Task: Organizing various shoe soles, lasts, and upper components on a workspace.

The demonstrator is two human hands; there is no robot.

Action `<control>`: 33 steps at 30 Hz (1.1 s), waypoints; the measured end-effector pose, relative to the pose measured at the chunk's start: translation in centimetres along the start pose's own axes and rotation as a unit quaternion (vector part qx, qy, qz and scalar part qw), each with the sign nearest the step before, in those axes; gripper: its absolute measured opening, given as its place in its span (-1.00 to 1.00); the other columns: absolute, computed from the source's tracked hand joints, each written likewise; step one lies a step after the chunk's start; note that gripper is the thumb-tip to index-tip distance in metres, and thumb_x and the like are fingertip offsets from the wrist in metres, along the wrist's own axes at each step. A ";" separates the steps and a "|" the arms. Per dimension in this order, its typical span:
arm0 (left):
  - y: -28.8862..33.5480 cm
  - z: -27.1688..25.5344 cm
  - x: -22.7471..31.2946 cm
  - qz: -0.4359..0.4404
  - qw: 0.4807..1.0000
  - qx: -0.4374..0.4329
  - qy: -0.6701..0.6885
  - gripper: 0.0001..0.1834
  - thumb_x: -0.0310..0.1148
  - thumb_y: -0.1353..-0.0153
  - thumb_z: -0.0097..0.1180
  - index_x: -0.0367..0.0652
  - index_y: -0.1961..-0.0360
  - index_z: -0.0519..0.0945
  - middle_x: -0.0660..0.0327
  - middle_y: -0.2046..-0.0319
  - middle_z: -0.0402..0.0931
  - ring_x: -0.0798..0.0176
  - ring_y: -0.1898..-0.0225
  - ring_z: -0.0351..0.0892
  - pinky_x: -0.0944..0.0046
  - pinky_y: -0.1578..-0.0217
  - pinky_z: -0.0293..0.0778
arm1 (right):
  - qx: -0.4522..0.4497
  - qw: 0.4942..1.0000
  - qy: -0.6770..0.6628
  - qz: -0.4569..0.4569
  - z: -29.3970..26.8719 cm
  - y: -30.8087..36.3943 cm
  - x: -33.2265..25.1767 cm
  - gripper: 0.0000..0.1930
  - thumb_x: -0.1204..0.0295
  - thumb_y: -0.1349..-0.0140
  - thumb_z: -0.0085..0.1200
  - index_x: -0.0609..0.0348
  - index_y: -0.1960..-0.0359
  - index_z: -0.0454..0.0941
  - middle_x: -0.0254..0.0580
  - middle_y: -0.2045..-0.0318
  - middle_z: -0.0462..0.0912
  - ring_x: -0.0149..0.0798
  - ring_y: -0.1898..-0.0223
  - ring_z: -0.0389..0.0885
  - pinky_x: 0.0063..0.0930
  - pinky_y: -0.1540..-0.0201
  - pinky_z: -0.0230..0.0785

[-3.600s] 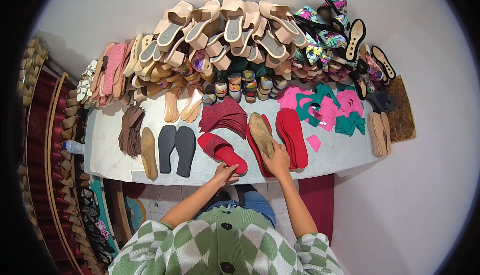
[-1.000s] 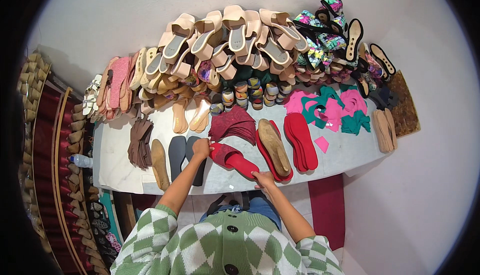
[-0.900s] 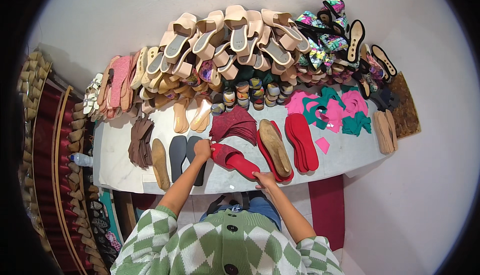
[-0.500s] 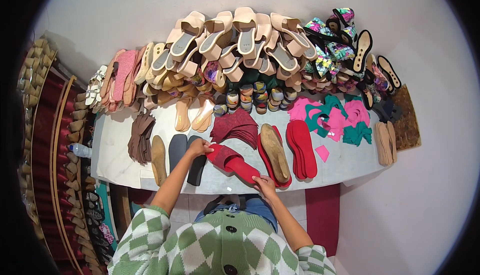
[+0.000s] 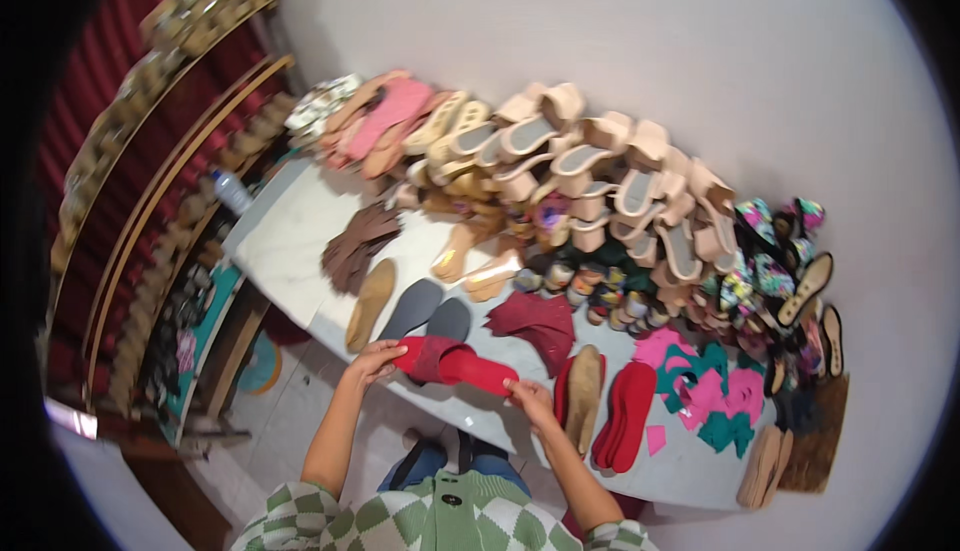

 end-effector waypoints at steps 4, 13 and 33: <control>5.8 -7.2 -3.0 0.055 0.992 0.086 0.080 -0.71 -0.26 -0.03 0.29 -0.03 0.23 0.52 0.42 0.42 0.53 0.54 0.44 0.45 0.51 0.42 0.36 | -0.062 0.995 0.069 -0.026 7.5 -1.4 -1.0 -0.73 0.40 -0.06 0.22 0.34 0.31 0.47 -0.23 0.40 0.55 -0.36 0.35 0.57 -0.42 0.19 0.54; 21.1 -23.3 -10.7 0.125 0.928 0.271 0.225 -0.70 -0.19 -0.06 0.26 -0.08 0.25 0.53 0.40 0.42 0.51 0.52 0.44 0.44 0.48 0.37 0.41 | -0.213 0.966 0.148 0.015 27.4 0.4 7.3 -0.69 0.39 0.03 0.31 0.37 0.38 0.49 -0.22 0.42 0.53 -0.37 0.42 0.56 -0.45 0.28 0.56; 41.2 -54.0 -16.4 0.298 0.783 0.383 0.390 -0.70 -0.35 -0.15 0.15 -0.18 0.09 0.51 0.40 0.35 0.49 0.49 0.29 0.48 0.44 0.18 0.44 | -0.422 0.847 0.320 0.040 67.2 9.7 19.7 -0.50 0.30 -0.05 0.23 0.15 0.01 0.32 -0.09 0.28 0.55 -0.25 0.32 0.61 -0.41 0.29 0.54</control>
Point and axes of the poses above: each hand's wrist, its own y-axis away from the middle knuckle, its own z-axis out of the palm, x = y × z, the point moved 3 cm from there along -y, towards the middle knuckle
